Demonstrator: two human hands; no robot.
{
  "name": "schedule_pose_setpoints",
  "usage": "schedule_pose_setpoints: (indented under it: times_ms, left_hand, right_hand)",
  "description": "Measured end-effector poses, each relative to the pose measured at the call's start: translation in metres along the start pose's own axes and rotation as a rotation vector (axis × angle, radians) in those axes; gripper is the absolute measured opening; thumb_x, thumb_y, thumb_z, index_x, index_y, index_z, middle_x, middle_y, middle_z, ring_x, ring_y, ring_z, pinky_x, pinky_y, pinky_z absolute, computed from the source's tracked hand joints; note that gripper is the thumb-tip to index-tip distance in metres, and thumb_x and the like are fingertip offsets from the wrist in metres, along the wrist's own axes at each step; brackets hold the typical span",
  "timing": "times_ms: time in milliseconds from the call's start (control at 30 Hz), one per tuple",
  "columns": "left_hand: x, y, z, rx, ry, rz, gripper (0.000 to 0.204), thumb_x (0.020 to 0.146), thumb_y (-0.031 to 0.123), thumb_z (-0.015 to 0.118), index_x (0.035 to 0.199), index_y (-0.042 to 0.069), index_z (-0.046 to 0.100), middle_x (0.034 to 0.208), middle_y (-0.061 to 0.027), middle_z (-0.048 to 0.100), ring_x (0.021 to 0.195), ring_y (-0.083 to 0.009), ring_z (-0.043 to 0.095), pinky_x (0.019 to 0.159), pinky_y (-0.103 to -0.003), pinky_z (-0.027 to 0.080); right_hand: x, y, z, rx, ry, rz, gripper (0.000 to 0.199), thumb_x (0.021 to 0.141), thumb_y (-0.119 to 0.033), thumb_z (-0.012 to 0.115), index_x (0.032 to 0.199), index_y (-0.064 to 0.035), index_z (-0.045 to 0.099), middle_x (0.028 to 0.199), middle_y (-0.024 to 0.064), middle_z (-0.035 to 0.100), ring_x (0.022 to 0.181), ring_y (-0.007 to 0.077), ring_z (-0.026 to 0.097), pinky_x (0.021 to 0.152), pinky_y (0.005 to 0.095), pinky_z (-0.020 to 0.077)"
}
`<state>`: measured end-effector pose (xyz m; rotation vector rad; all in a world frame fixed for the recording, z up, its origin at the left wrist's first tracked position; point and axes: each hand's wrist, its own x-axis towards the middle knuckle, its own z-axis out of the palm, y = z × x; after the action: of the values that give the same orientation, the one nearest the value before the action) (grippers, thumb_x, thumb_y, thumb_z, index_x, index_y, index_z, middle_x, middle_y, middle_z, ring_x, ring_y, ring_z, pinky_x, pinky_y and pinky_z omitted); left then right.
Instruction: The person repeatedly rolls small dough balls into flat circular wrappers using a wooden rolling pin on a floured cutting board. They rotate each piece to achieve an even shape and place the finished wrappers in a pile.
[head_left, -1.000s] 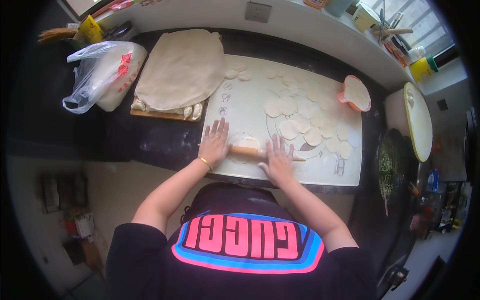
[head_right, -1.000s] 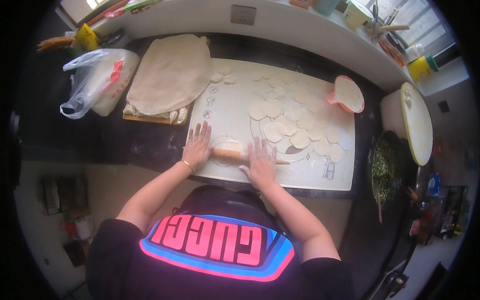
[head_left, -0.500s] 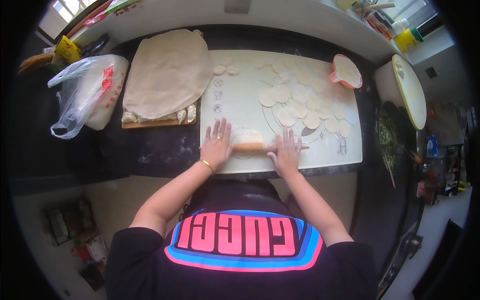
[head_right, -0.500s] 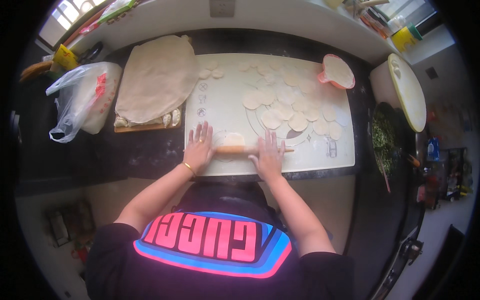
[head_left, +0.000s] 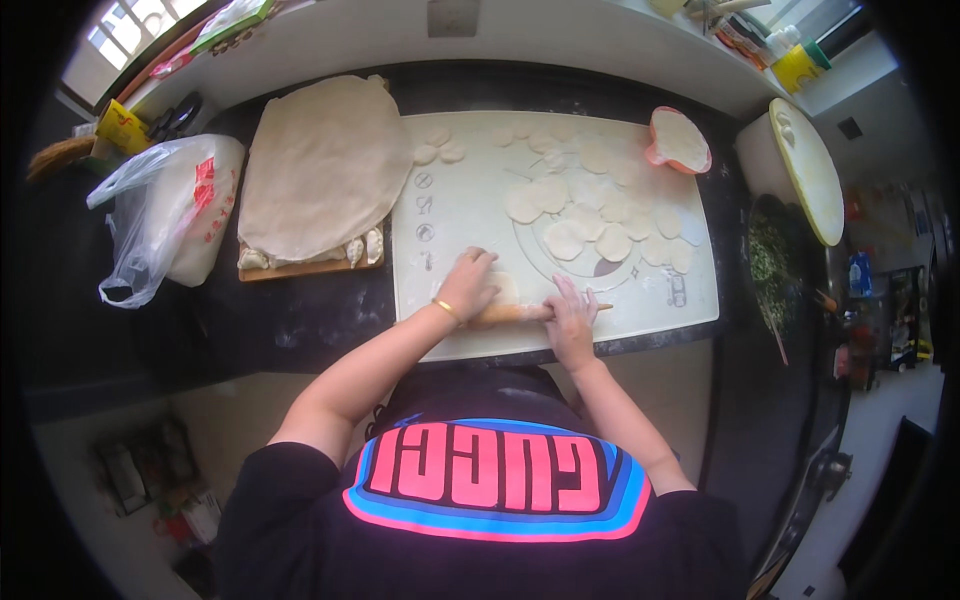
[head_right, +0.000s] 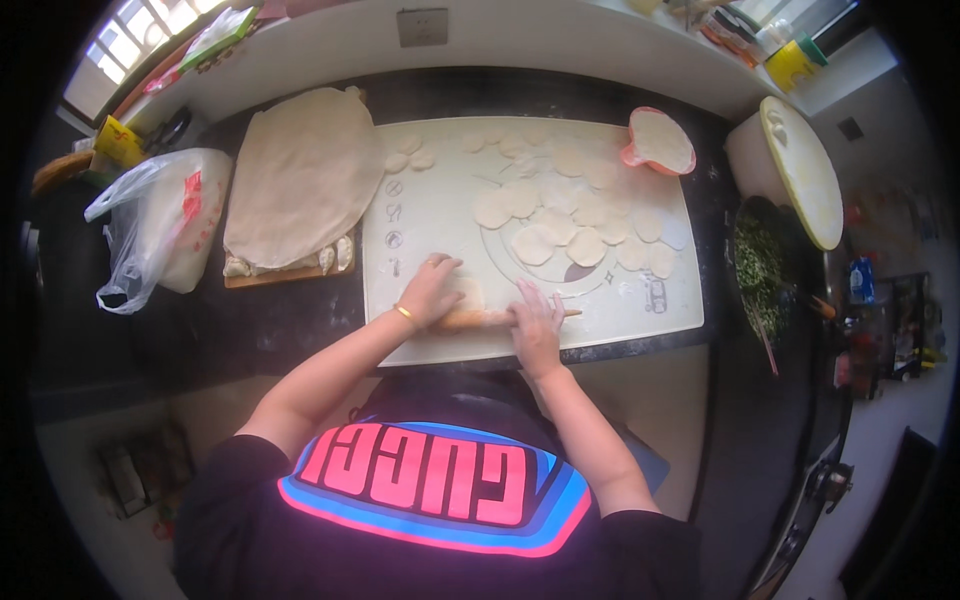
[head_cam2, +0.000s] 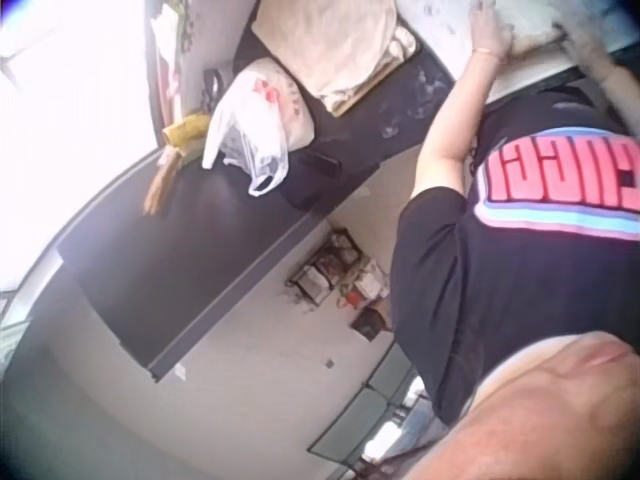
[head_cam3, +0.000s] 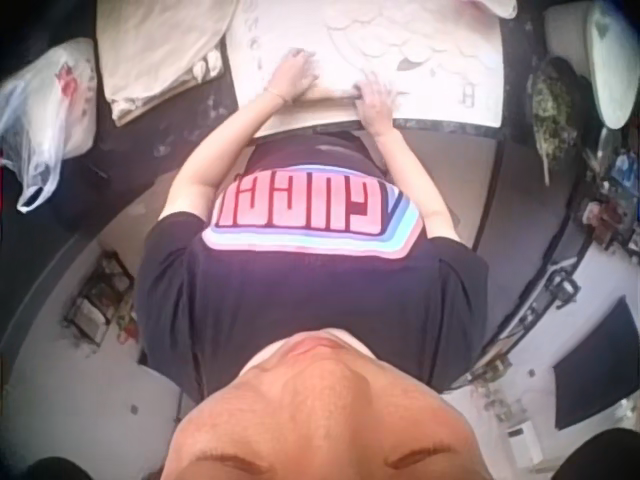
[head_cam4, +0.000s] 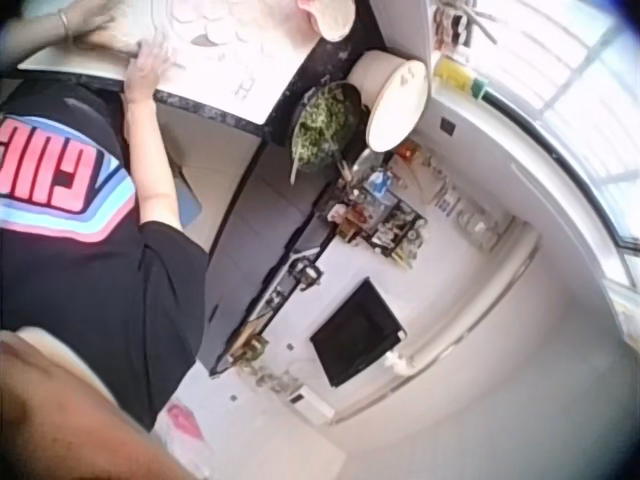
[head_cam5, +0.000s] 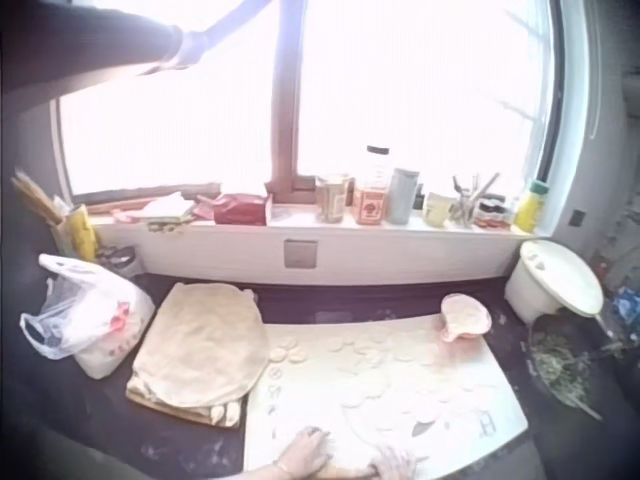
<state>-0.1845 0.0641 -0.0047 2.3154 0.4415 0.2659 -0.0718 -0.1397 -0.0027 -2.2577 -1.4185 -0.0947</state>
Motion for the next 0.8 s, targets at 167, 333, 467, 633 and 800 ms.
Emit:
schedule_pose_setpoints:
  times_ms: [167, 333, 467, 633, 800]
  left_hand:
    - [0.035, 0.016, 0.004, 0.043, -0.195, -0.202, 0.023, 0.069, 0.008, 0.066, 0.090, 0.000, 0.061, 0.093, -0.0174, 0.062, 0.086, -0.0324, 0.060, 0.079, -0.036, 0.048]
    - [0.019, 0.007, -0.004, -0.213, -0.031, -0.360, 0.018, 0.068, 0.011, 0.069, 0.079, -0.002, 0.063, 0.075, -0.0166, 0.064, 0.073, -0.0286, 0.062, 0.071, -0.037, 0.050]
    - [-0.001, 0.007, -0.015, -0.215, 0.001, -0.444, 0.029, 0.070, 0.016, 0.071, 0.092, 0.000, 0.061, 0.092, -0.0172, 0.062, 0.085, -0.0283, 0.060, 0.077, -0.035, 0.048]
    - [-0.041, -0.007, -0.019, 0.300, 0.165, -0.148, 0.051, 0.081, 0.019, 0.060, 0.126, 0.003, 0.043, 0.132, -0.0220, 0.039, 0.120, -0.0365, 0.039, 0.099, -0.045, 0.032]
    - [-0.011, -0.015, -0.026, 0.546, 0.073, -0.231, 0.063, 0.089, 0.030, 0.046, 0.142, 0.006, 0.023, 0.149, -0.0207, 0.010, 0.138, -0.0376, 0.008, 0.109, -0.054, 0.009]
  right_hand:
    - [0.006, 0.002, -0.013, -0.008, 0.013, -0.015, 0.027, 0.070, -0.009, 0.067, 0.093, -0.0132, 0.053, 0.131, 0.0070, 0.047, 0.124, 0.0237, 0.043, 0.104, 0.0512, 0.0188]
    - [-0.007, 0.008, -0.011, 0.017, -0.002, 0.027, 0.029, 0.070, -0.009, 0.068, 0.094, -0.0129, 0.053, 0.129, 0.0071, 0.048, 0.123, 0.0239, 0.043, 0.104, 0.0506, 0.0190]
    - [-0.006, 0.006, -0.009, 0.010, -0.048, 0.038, 0.032, 0.069, -0.010, 0.068, 0.097, -0.0126, 0.053, 0.130, 0.0075, 0.047, 0.125, 0.0244, 0.041, 0.105, 0.0509, 0.0185]
    - [0.006, 0.000, -0.007, -0.025, -0.173, 0.059, 0.036, 0.071, -0.015, 0.069, 0.103, -0.0116, 0.053, 0.135, 0.0087, 0.041, 0.128, 0.0240, 0.037, 0.106, 0.0514, 0.0171]
    - [0.043, 0.008, 0.018, -0.115, -0.106, 0.012, 0.040, 0.081, -0.026, 0.061, 0.116, -0.0096, 0.051, 0.141, 0.0113, 0.035, 0.131, 0.0257, 0.032, 0.106, 0.0519, 0.0152]
